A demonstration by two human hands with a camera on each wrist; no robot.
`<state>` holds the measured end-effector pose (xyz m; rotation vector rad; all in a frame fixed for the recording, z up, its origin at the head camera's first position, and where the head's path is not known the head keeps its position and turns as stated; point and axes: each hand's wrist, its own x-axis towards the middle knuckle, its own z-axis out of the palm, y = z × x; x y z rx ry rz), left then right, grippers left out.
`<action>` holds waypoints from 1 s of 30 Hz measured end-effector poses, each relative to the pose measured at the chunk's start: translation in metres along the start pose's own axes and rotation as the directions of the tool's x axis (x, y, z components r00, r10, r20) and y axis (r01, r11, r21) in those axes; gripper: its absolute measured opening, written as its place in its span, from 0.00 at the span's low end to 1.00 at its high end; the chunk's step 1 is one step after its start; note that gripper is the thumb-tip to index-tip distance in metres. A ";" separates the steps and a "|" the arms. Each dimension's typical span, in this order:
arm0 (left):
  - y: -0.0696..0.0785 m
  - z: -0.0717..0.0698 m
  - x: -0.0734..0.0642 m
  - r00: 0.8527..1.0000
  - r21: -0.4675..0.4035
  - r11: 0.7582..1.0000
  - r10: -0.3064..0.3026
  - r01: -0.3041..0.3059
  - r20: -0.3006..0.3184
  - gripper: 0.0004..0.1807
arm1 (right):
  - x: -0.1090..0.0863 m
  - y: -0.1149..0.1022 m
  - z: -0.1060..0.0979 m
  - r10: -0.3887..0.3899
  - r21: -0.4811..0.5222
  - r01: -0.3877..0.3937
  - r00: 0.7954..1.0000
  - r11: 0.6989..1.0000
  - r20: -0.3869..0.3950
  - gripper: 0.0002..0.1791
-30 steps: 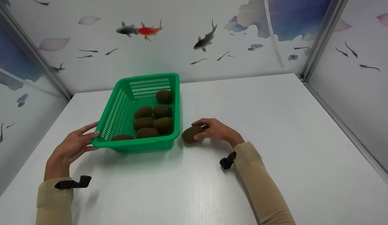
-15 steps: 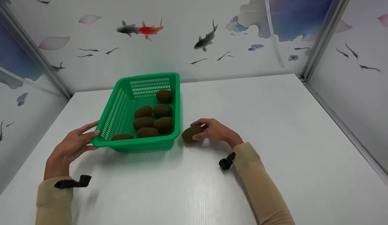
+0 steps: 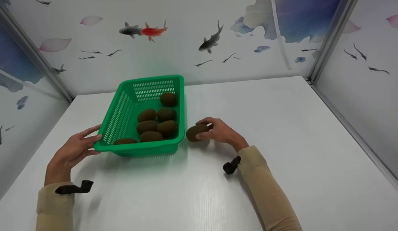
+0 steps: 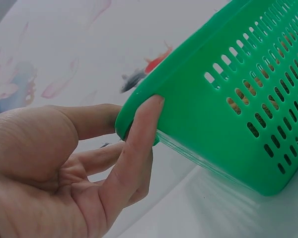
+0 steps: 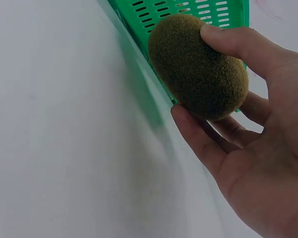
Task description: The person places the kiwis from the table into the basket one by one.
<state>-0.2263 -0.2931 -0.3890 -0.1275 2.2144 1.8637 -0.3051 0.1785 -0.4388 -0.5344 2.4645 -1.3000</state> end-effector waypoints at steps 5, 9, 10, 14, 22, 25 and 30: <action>0.000 -0.001 0.000 1.000 0.003 1.000 -0.012 0.012 -0.006 0.39 | 0.000 -0.009 -0.001 0.051 0.037 -0.049 0.997 0.998 -0.063 0.28; 0.000 0.000 0.001 1.000 0.008 1.000 -0.019 0.019 -0.009 0.39 | 0.000 -0.014 -0.003 0.082 0.058 -0.076 0.991 0.995 -0.107 0.29; 0.000 0.000 0.001 1.000 0.010 1.000 -0.020 0.020 -0.010 0.39 | 0.000 -0.014 -0.003 0.091 0.063 -0.084 0.989 0.994 -0.118 0.29; 0.000 0.000 0.002 1.000 0.012 1.000 -0.021 0.021 -0.007 0.39 | 0.000 -0.016 -0.005 0.124 0.095 -0.109 0.979 0.989 -0.164 0.29; 0.000 -0.002 0.000 1.000 0.017 1.000 -0.017 0.017 -0.019 0.38 | -0.002 -0.025 -0.008 0.098 0.142 -0.066 0.968 0.988 -0.231 0.30; 0.001 -0.001 0.000 0.999 0.017 1.000 -0.020 0.020 -0.027 0.38 | -0.004 -0.033 -0.012 0.085 0.123 -0.054 0.962 0.991 -0.261 0.30; 0.000 0.000 0.000 0.999 0.008 1.000 -0.025 0.026 -0.024 0.38 | -0.006 -0.045 -0.017 0.080 0.098 -0.051 0.946 0.994 -0.316 0.30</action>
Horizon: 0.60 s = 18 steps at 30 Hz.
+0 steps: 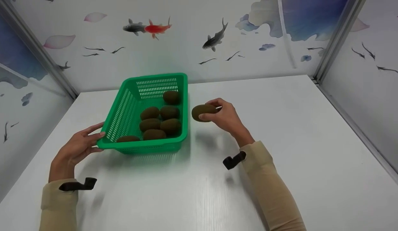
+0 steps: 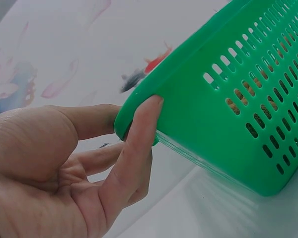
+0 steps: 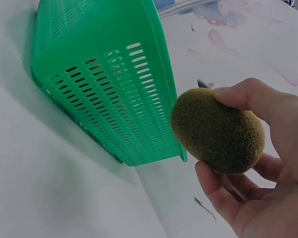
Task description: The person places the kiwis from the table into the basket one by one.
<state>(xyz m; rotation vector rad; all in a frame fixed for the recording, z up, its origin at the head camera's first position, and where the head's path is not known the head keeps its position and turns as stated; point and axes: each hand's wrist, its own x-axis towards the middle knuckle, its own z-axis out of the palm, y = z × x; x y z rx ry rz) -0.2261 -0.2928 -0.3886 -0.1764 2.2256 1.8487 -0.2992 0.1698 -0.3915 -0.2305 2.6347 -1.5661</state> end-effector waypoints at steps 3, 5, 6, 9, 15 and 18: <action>0.000 0.001 0.001 1.000 0.007 1.000 0.001 -0.001 0.006 0.37 | 0.000 -0.005 0.001 -0.004 -0.007 0.004 1.000 1.000 -0.017 0.30; -0.001 0.001 0.000 1.000 0.007 1.000 -0.002 0.002 0.004 0.37 | 0.002 -0.010 0.004 -0.012 -0.010 0.012 1.000 1.000 -0.018 0.31; -0.001 0.001 0.000 1.000 0.007 1.000 -0.001 0.001 0.005 0.37 | 0.003 -0.012 0.005 -0.018 -0.009 0.018 1.000 1.000 -0.018 0.31; -0.001 0.000 0.000 1.000 -0.002 1.000 -0.002 0.002 0.007 0.38 | 0.005 -0.019 0.008 -0.046 -0.012 0.046 0.999 0.999 -0.021 0.31; -0.001 0.001 0.001 1.000 -0.004 1.000 -0.003 0.003 0.013 0.39 | 0.009 -0.035 0.010 -0.098 -0.014 0.097 0.995 0.995 -0.037 0.29; -0.001 0.001 0.001 1.000 -0.010 1.000 -0.004 0.004 0.006 0.38 | 0.012 -0.045 0.010 -0.101 -0.010 0.101 0.994 0.995 -0.029 0.28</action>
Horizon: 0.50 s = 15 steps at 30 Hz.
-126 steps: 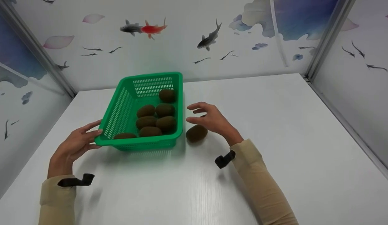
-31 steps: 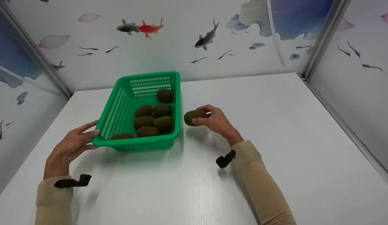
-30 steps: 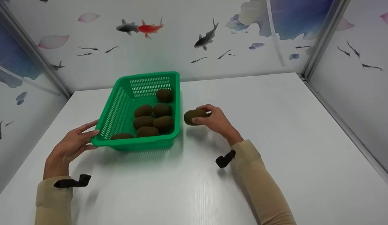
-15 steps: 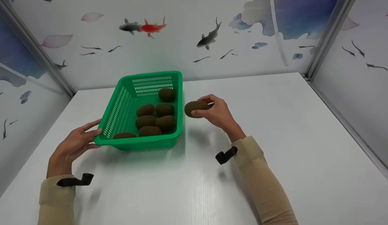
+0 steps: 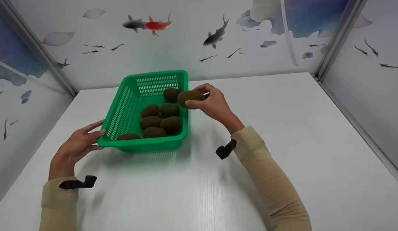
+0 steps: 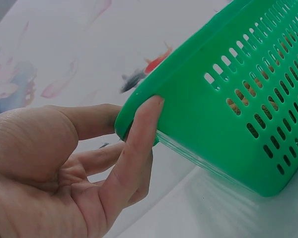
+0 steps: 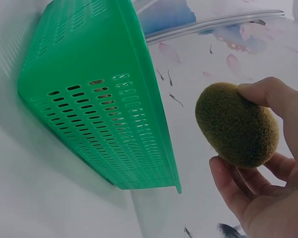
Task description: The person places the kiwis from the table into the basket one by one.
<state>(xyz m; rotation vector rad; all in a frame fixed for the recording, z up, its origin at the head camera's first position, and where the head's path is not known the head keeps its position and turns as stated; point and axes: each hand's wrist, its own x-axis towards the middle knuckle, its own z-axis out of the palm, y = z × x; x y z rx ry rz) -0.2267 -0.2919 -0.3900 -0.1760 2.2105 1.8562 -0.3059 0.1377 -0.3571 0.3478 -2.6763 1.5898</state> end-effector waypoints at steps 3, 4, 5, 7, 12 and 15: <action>0.000 0.000 0.000 1.000 -0.006 1.000 -0.005 0.004 -0.008 0.38 | 0.005 -0.009 0.002 0.011 -0.011 -0.010 1.000 1.000 0.024 0.30; 0.000 0.000 0.000 1.000 -0.008 1.000 -0.005 0.005 -0.008 0.38 | 0.007 -0.012 0.002 0.017 -0.014 -0.016 0.999 1.000 0.032 0.30; 0.000 0.000 0.000 1.000 -0.011 1.000 -0.007 0.006 -0.008 0.38 | 0.009 -0.014 0.003 0.022 -0.015 -0.022 0.999 1.000 0.040 0.31; 0.000 0.000 0.001 1.000 -0.009 1.000 -0.009 0.009 -0.009 0.38 | 0.012 -0.020 0.003 0.031 -0.018 -0.030 0.998 0.999 0.058 0.32; 0.000 0.000 0.000 1.000 0.002 1.000 -0.010 0.010 -0.012 0.37 | 0.021 -0.035 0.005 0.024 0.001 -0.024 0.995 1.000 0.094 0.33; 0.000 0.001 0.000 1.000 0.007 1.000 -0.011 0.011 -0.008 0.37 | 0.026 -0.044 0.007 0.010 0.000 -0.010 0.994 1.000 0.108 0.33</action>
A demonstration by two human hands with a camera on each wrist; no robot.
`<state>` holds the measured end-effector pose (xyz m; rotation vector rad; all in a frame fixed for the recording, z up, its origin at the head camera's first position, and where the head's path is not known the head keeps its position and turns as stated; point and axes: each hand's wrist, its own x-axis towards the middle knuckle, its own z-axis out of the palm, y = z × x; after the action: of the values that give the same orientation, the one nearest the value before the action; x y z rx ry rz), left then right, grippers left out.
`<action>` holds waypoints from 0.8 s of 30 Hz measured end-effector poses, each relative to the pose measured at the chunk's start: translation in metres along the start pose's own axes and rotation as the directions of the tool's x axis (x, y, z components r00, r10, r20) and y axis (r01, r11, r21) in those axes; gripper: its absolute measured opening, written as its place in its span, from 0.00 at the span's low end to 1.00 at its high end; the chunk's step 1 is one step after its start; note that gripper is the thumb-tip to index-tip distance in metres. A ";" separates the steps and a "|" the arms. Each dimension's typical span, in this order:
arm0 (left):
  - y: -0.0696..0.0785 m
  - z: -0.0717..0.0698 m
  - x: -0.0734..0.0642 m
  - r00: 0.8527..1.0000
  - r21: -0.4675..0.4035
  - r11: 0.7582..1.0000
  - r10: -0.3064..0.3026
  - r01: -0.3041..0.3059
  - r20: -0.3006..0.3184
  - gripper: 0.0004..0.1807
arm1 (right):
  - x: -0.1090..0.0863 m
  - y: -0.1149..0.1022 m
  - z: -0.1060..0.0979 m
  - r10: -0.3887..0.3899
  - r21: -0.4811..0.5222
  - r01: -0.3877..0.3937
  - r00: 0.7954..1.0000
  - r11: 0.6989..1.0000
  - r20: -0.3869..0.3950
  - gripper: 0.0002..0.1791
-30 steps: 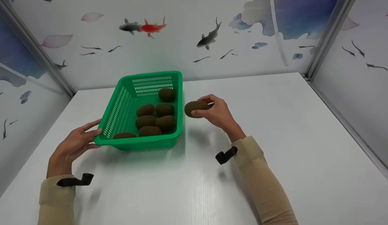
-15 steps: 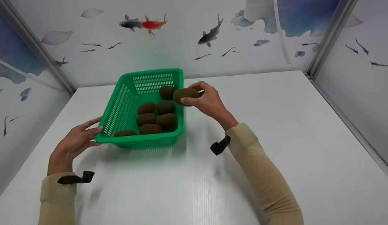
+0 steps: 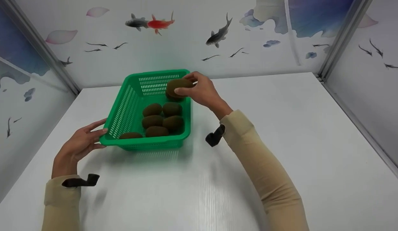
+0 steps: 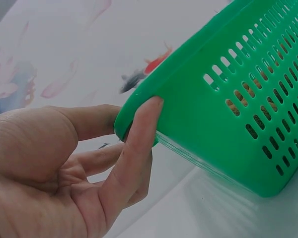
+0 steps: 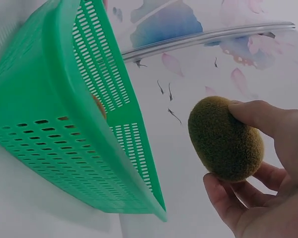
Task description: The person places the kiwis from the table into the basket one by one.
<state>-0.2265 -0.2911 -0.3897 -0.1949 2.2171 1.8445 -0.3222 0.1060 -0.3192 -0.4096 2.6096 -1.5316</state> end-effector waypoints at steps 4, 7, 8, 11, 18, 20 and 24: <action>0.000 0.001 0.001 1.000 0.005 1.000 -0.007 0.007 -0.003 0.38 | 0.009 -0.010 0.004 -0.015 -0.019 0.015 1.000 1.000 0.027 0.34; 0.000 0.001 0.001 1.000 0.008 1.000 -0.010 0.010 -0.011 0.37 | 0.016 -0.017 0.008 -0.019 -0.045 0.021 0.999 0.999 0.049 0.34; 0.000 0.001 0.001 1.000 0.008 1.000 -0.011 0.011 -0.014 0.37 | 0.018 -0.019 0.009 -0.016 -0.053 0.019 0.998 0.998 0.060 0.34; -0.001 0.000 0.001 1.000 0.005 1.000 -0.012 0.012 -0.016 0.37 | 0.025 -0.026 0.015 -0.004 -0.082 0.012 0.995 0.997 0.100 0.35; -0.002 -0.001 -0.001 1.000 -0.003 1.000 0.005 -0.005 -0.020 0.37 | 0.042 -0.033 0.030 -0.009 -0.167 0.043 0.980 0.985 0.199 0.33; -0.001 0.000 -0.001 1.000 0.003 1.000 0.007 -0.007 -0.020 0.37 | 0.047 -0.032 0.033 -0.011 -0.179 0.049 0.978 0.983 0.210 0.31; -0.001 0.000 -0.001 1.000 0.003 1.000 -0.003 0.003 -0.022 0.37 | 0.053 -0.030 0.044 -0.001 -0.192 0.044 0.976 0.980 0.217 0.28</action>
<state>-0.2254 -0.2917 -0.3903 -0.2191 2.2326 1.8466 -0.3584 0.0404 -0.3113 -0.5882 2.5972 -1.1633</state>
